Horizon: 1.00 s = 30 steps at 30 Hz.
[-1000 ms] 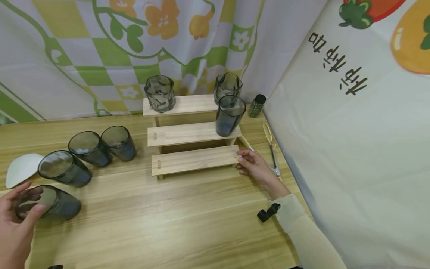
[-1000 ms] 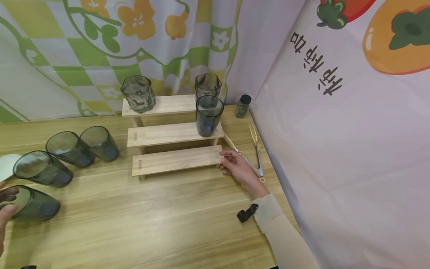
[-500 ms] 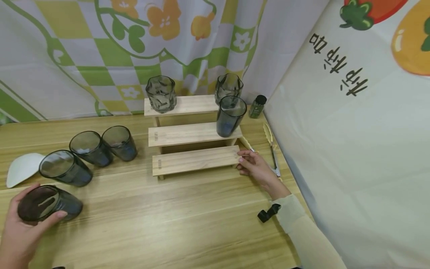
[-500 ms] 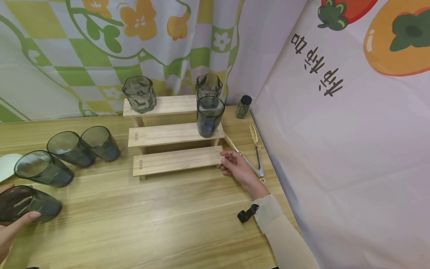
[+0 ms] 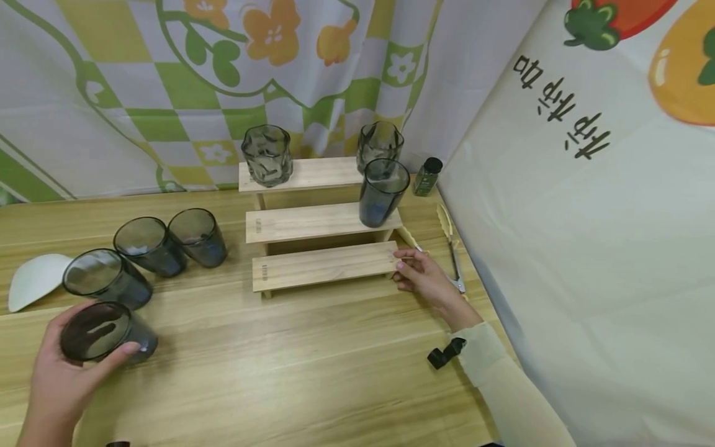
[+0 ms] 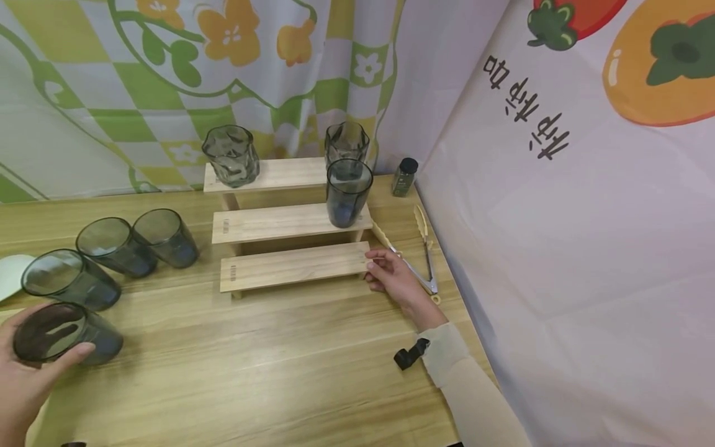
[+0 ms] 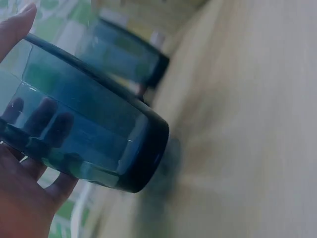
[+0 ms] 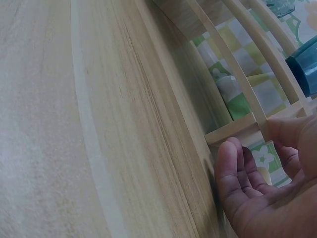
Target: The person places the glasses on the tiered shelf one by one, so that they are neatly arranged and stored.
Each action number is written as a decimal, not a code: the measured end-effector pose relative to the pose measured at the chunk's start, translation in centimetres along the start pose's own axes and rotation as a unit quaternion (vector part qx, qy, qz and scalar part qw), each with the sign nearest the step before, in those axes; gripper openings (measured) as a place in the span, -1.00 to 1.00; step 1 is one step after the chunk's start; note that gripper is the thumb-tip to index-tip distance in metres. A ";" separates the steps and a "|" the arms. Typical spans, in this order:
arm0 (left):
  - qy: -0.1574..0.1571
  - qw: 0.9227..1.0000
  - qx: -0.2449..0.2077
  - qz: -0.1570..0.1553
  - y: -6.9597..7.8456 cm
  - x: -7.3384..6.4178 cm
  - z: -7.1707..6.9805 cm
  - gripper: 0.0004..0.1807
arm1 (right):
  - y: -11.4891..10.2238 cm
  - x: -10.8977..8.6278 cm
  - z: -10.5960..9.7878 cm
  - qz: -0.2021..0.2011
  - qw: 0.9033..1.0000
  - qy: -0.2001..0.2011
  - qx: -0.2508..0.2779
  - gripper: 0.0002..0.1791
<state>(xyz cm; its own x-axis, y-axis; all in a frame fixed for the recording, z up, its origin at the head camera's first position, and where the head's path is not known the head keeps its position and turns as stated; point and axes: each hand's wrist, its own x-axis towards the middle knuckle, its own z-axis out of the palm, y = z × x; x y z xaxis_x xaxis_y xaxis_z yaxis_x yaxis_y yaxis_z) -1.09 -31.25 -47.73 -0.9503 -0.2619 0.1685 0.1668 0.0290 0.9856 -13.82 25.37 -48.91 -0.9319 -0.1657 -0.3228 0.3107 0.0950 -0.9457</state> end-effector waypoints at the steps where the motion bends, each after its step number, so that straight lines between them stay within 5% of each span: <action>1: -0.010 1.000 0.017 0.003 0.5 0.1 0.6 0.04 | 0.0 0.0 0.0 -0.001 1.000 0.000 0.002 -0.56; 6: -0.046 0.986 0.157 0.037 3.2 1.4 3.5 0.07 | 0.2 -0.1 0.0 -0.002 1.000 -0.004 0.008 -0.55; 9: -0.061 0.978 0.188 0.063 4.3 2.8 5.3 0.10 | 0.2 -0.1 0.0 -0.001 1.000 -0.005 0.007 -0.55; 16: -0.088 0.982 0.158 0.049 6.5 5.9 9.9 0.04 | 0.2 -0.1 -0.1 -0.005 1.000 -0.003 0.003 -0.57; 22: -0.141 0.983 0.109 0.047 8.0 7.9 14.5 -0.06 | 0.2 -0.2 -0.2 -0.003 1.000 0.002 0.003 -0.58; 30: -0.178 0.983 0.024 0.047 8.3 11.1 20.2 -0.12 | 0.1 -0.4 0.0 -0.003 1.000 0.002 -0.002 -0.56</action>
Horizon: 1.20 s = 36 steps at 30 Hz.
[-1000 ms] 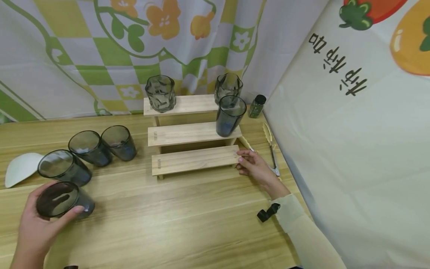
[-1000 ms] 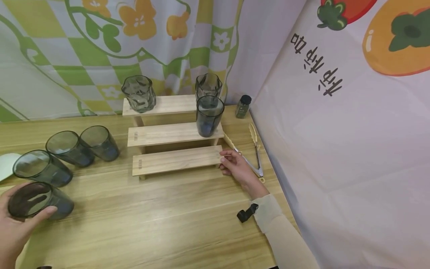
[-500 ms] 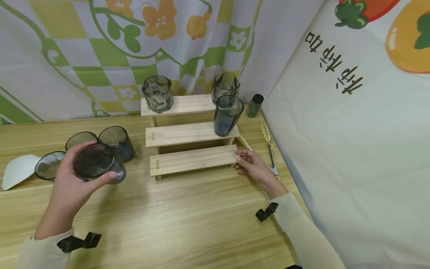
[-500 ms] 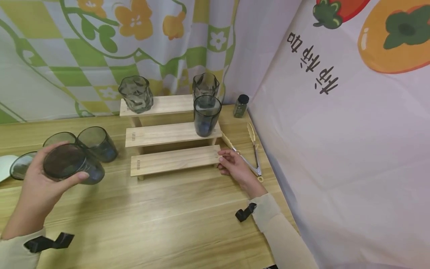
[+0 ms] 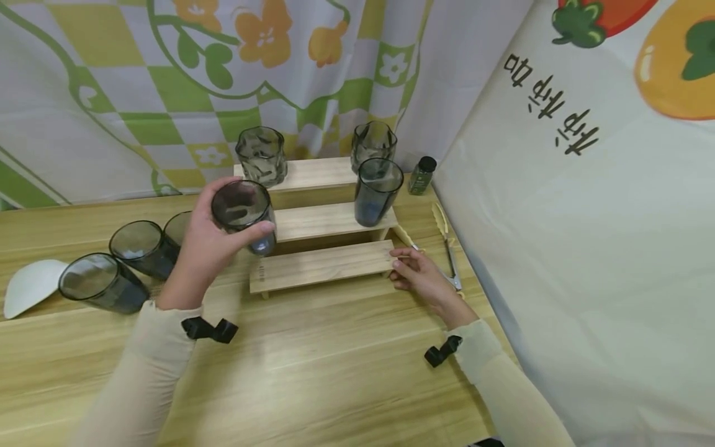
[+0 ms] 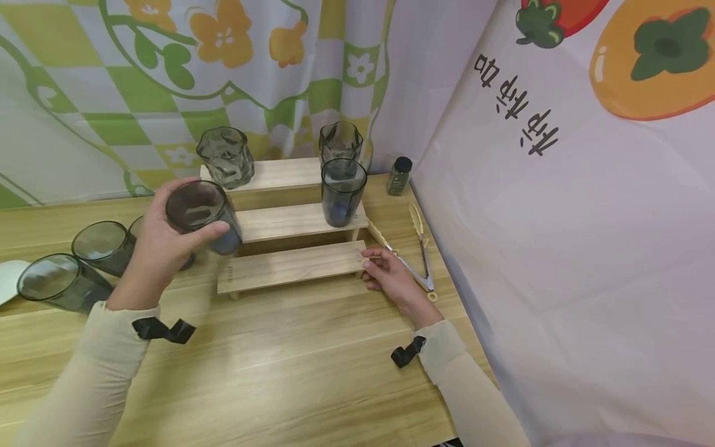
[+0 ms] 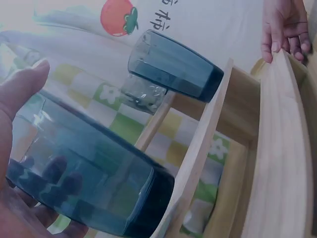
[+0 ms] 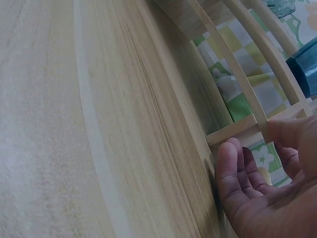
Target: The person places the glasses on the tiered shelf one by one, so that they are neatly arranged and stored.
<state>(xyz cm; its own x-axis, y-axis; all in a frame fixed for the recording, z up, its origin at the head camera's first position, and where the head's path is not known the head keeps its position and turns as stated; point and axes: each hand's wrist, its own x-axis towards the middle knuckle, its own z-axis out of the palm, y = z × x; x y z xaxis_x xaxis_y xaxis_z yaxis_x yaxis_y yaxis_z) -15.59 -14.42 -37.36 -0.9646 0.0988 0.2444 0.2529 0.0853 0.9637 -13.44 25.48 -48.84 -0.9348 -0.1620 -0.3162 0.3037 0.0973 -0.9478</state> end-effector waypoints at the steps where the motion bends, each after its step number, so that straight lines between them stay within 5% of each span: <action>1: 0.001 1.000 -0.003 0.000 -0.1 0.6 0.4 -0.13 | 0.0 0.0 0.0 0.000 1.000 0.000 -0.001 -0.56; 9: 0.026 1.000 0.006 0.005 -1.1 2.7 1.8 -0.12 | 0.1 0.1 0.1 0.000 1.000 0.001 0.000 -0.57; 28: 0.029 0.999 0.012 0.015 -1.7 2.9 2.5 -0.10 | 0.2 0.2 0.0 -0.002 1.000 -0.004 0.006 -0.56; 36: 0.069 0.995 0.065 0.025 -1.3 2.1 3.2 -0.07 | 0.4 0.3 -0.1 0.000 1.000 -0.003 0.010 -0.55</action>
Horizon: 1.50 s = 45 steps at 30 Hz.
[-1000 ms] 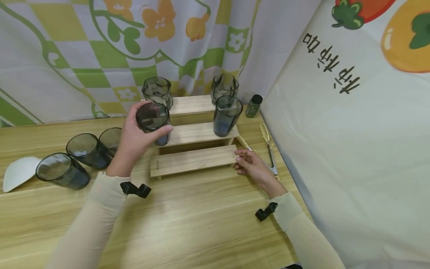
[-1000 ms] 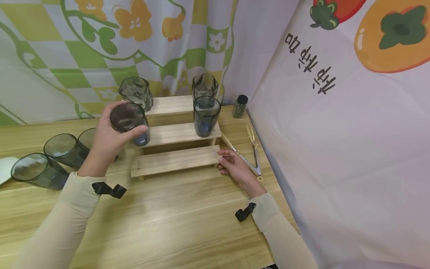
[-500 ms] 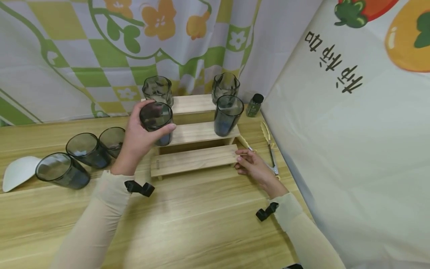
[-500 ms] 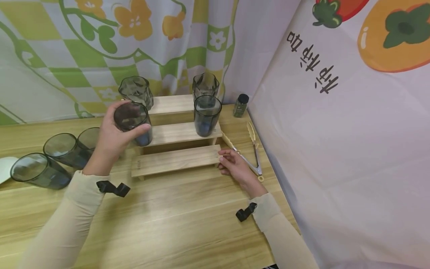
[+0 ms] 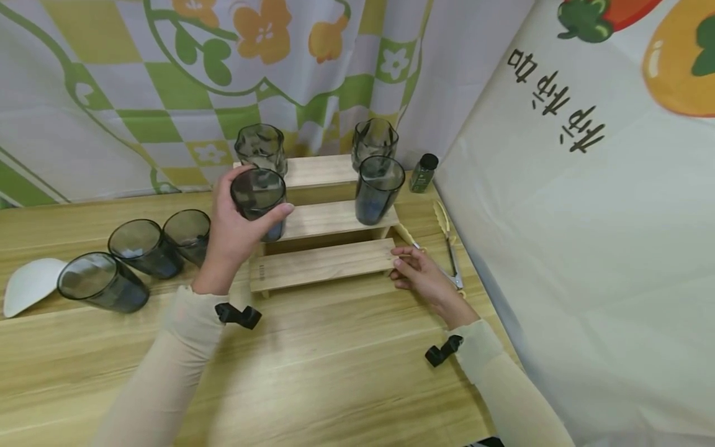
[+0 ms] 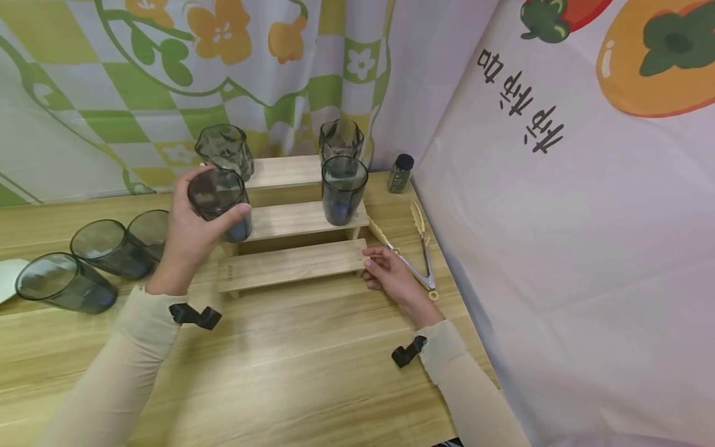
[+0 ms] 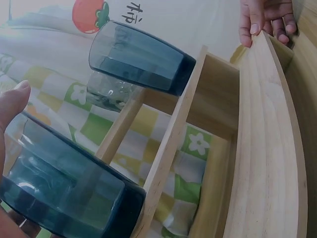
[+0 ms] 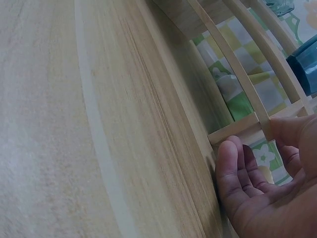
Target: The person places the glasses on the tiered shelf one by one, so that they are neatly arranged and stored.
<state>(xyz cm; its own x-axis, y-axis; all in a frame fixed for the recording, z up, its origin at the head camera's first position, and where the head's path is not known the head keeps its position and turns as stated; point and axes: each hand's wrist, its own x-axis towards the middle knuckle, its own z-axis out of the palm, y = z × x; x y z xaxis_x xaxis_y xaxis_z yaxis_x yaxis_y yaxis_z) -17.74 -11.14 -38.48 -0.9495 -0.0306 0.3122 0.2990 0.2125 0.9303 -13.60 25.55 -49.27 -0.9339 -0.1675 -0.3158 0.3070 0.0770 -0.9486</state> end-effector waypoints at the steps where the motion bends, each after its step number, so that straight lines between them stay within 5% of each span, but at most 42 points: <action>1: 0.001 1.000 0.000 0.002 0.4 -0.1 0.0 -0.06 | 0.0 0.0 0.0 -0.001 1.000 0.000 0.000 -0.55; 6: -0.013 1.000 -0.002 -0.011 1.6 -0.2 0.1 -0.01 | 0.0 0.1 -0.2 0.001 1.000 0.000 0.008 -0.55; 17: -0.018 0.999 0.020 -0.019 -0.9 1.3 -0.1 0.07 | -0.1 -0.1 0.0 0.003 1.000 -0.001 0.010 -0.56; 25: -0.017 1.000 0.011 0.013 -1.3 -0.1 -1.9 0.07 | 0.5 0.0 0.1 0.006 1.000 0.000 0.009 -0.58; 31: 0.026 0.995 0.036 0.093 -0.4 -2.6 -5.5 -0.20 | 0.7 0.0 0.1 0.006 1.000 -0.001 0.010 -0.58; 37: 0.087 0.980 0.123 0.133 -1.3 -5.5 -12.0 -0.39 | 0.6 0.2 0.1 0.005 1.000 -0.003 0.014 -0.57; 40: 0.113 0.971 0.179 0.109 -2.9 -6.9 -15.7 -0.36 | 0.5 0.1 0.1 0.006 1.000 -0.003 0.018 -0.57; 45: 0.119 0.963 0.240 0.005 -5.2 -8.8 -19.7 -0.21 | 0.3 0.1 0.1 0.001 1.000 -0.002 0.020 -0.57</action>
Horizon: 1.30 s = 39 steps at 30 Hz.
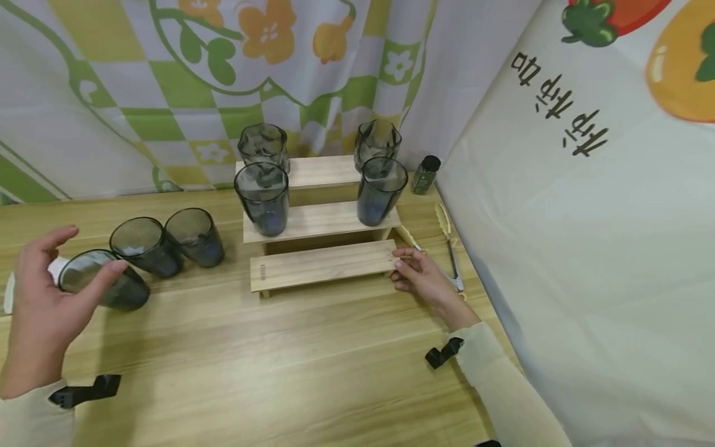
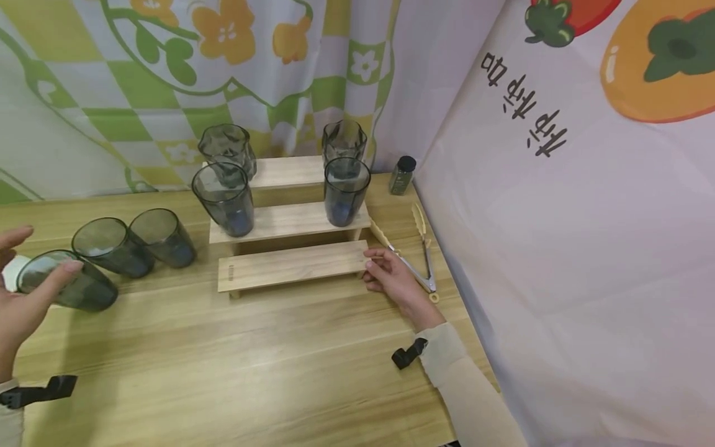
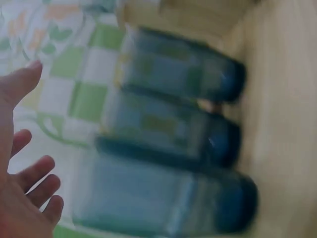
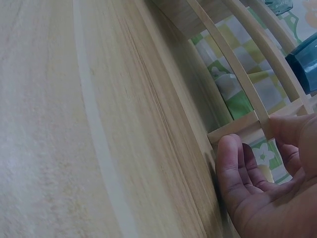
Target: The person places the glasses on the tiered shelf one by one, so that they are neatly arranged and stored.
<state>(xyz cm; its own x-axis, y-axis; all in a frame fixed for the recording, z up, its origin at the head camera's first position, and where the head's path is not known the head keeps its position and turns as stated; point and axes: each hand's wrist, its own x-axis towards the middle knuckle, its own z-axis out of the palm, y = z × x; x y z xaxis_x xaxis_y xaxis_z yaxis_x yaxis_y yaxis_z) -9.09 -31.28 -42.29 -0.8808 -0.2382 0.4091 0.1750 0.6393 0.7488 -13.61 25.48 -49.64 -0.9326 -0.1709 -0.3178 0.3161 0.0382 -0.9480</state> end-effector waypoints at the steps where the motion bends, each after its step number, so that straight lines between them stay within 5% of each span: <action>1: -0.009 1.000 0.003 -0.023 -0.7 -0.2 -0.2 -0.18 | 0.0 0.0 0.0 0.000 1.000 0.000 0.001 -0.58; 5: -0.049 0.995 -0.002 -0.087 -2.7 -1.0 -0.5 -0.10 | -0.1 -0.1 0.0 -0.001 1.000 0.001 0.001 -0.57; 14: -0.060 0.992 -0.074 -0.081 -4.0 -1.3 -0.3 -0.13 | 0.0 -0.1 0.0 0.003 1.000 0.001 -0.001 -0.57; 21: -0.041 0.992 -0.079 -0.094 -4.7 -1.7 -0.2 -0.14 | -0.3 -0.1 0.0 0.003 1.000 0.004 -0.006 -0.59; 28: -0.099 0.970 -0.199 -0.099 -6.1 -2.5 -0.7 -0.01 | -0.2 -0.1 -0.1 0.006 1.000 0.005 -0.004 -0.60; 31: -0.093 0.971 -0.199 -0.098 -6.6 -2.8 -0.8 -0.02 | 0.0 0.0 -0.2 0.005 1.000 0.003 -0.002 -0.61; 39: -0.083 0.947 -0.301 -0.078 -6.9 -3.3 -0.9 -0.04 | 0.1 0.1 -0.1 0.001 1.000 0.001 -0.006 -0.59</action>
<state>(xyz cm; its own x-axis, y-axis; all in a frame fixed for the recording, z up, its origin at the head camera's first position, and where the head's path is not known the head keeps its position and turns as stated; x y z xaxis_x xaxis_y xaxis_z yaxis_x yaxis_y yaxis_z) -6.97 -35.59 -48.33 -0.9651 -0.1445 0.2183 0.2113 0.0621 0.9754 -13.67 25.59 -49.73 -0.9322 -0.1678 -0.3206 0.3166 0.0508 -0.9472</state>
